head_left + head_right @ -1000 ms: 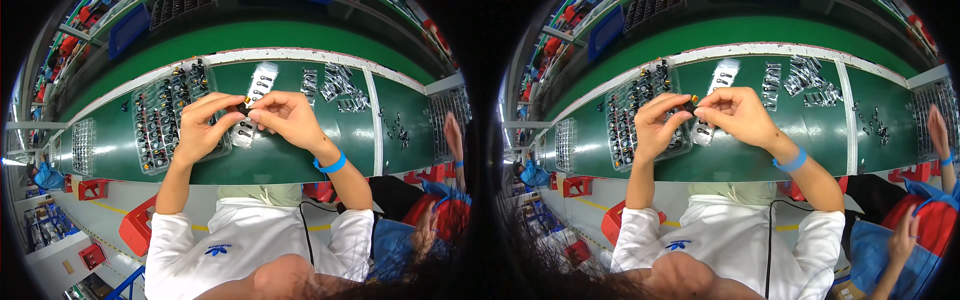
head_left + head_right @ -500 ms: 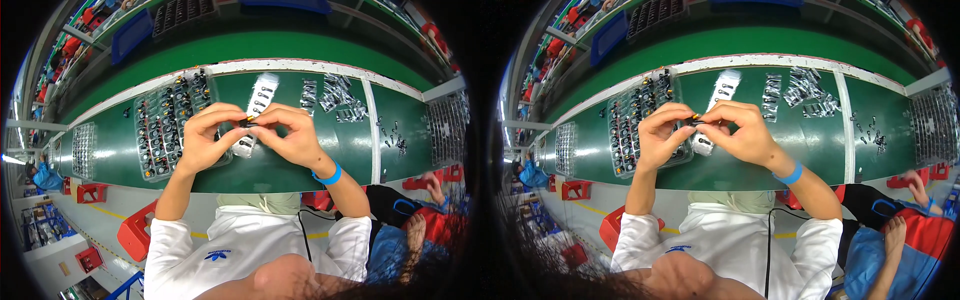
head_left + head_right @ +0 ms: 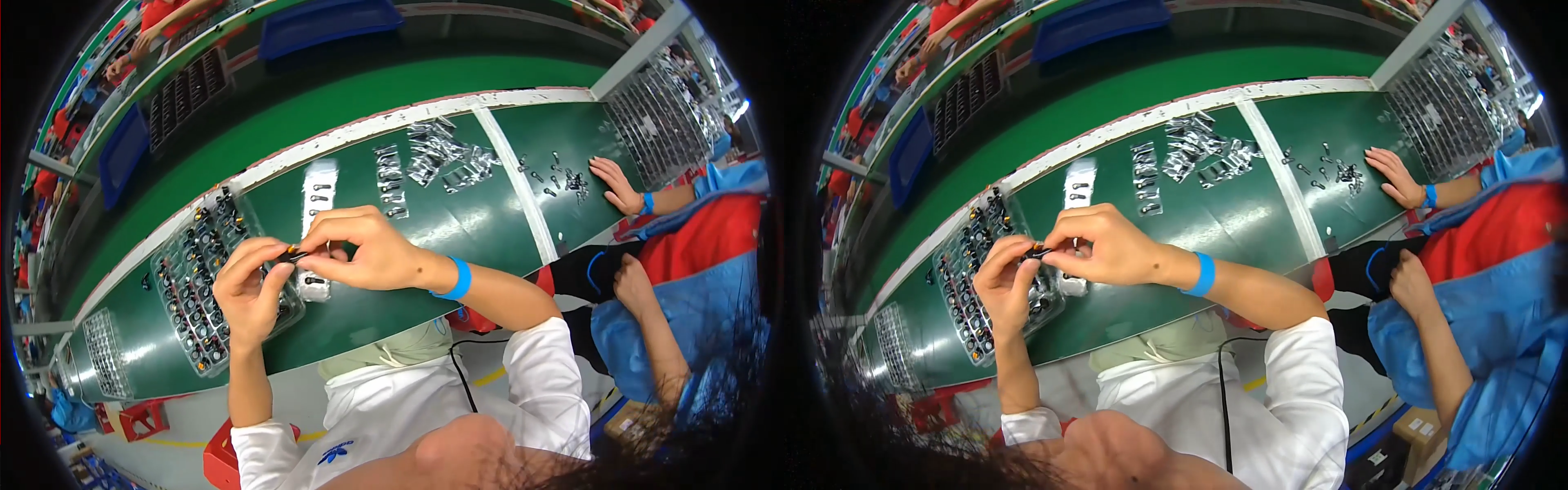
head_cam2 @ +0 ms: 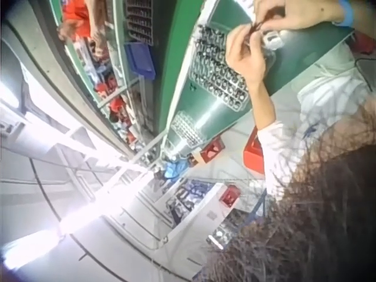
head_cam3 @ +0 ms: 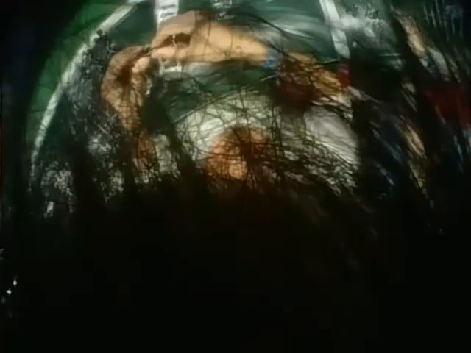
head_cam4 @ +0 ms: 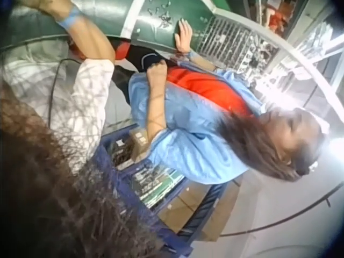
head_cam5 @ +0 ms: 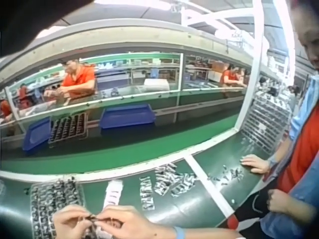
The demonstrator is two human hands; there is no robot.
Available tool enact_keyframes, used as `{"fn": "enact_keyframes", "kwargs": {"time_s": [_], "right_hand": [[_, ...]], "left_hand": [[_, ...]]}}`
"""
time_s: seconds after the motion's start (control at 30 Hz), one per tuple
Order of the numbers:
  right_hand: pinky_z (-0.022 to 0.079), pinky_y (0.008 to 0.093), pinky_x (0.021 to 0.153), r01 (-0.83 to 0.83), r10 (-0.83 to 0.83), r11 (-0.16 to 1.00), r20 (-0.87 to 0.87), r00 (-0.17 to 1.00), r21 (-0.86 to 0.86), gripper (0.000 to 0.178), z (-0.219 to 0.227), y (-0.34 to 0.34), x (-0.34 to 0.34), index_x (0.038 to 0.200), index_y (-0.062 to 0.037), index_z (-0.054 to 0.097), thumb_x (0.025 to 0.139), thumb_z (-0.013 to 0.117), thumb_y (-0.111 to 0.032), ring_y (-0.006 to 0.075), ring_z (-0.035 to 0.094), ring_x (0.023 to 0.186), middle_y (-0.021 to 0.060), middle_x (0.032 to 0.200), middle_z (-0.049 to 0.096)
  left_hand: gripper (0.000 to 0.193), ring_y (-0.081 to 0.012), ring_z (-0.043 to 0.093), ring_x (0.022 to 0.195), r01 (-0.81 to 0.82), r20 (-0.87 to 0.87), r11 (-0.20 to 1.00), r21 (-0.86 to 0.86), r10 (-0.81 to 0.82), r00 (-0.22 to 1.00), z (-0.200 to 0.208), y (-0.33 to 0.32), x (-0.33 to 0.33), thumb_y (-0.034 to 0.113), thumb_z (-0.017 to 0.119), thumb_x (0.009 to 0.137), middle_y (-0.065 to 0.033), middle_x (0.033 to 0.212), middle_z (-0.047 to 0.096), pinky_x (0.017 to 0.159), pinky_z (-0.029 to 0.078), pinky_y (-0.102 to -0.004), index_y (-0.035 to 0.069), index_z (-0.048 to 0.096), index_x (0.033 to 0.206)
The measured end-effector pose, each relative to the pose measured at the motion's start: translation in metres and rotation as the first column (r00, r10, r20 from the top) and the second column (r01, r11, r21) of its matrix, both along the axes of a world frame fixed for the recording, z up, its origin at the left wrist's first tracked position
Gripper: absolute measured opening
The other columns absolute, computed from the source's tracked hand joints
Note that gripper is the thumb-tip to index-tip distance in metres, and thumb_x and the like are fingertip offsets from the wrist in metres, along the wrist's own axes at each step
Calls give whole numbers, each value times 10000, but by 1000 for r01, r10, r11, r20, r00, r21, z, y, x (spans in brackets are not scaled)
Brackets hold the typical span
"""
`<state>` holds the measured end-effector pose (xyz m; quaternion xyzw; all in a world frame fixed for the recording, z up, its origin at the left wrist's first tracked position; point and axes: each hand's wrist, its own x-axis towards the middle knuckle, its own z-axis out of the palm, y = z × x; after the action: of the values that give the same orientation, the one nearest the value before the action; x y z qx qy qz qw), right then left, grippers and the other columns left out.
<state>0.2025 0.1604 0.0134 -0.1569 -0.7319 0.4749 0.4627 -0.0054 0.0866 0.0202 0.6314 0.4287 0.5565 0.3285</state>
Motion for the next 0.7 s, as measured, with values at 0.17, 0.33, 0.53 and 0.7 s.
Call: {"fn": "enact_keyframes", "kwargs": {"time_s": [0.17, 0.33, 0.53, 0.7], "right_hand": [[407, 288, 504, -3, 4, 997, -14, 1000, 78, 104, -8, 0, 0, 918, 3, 719, 896, 798, -61, 117, 547, 580, 57, 796, 656], [408, 302, 501, 19, -18, 994, -4, 1000, 112, 99, -8, -1, 1, 944, -6, 723, 912, 788, -74, 129, 547, 576, 60, 793, 653], [518, 327, 583, 23, -23, 999, 11, 1000, -27, 147, -3, 0, 1, 949, 6, 750, 897, 787, -126, 214, 663, 653, 117, 837, 704], [487, 297, 567, 10, -11, 997, -8, 1000, -71, 121, -5, 0, 0, 932, 7, 755, 891, 795, -100, 166, 634, 640, 93, 818, 701]], "left_hand": [[211, -232, 672, 968, -49, -76, 998, 35, 52, 996, -8, 0, 1, -46, 768, 868, -156, 1046, 708, 863, 536, -324, -59, 732, 1076], [217, -204, 655, 1056, -97, -37, 995, -7, 97, 995, -16, -5, 6, -19, 716, 942, -145, 1171, 682, 940, 519, -304, -60, 704, 1155], [230, -181, 658, 965, -115, 40, 993, -7, 115, 993, -17, 0, 1, -20, 758, 915, -147, 1126, 690, 832, 535, -271, -54, 729, 1140], [214, -200, 652, 974, -100, -31, 995, 29, 100, 994, -14, 0, 4, -38, 758, 903, -149, 1103, 687, 830, 535, -288, -55, 725, 1114]]}}
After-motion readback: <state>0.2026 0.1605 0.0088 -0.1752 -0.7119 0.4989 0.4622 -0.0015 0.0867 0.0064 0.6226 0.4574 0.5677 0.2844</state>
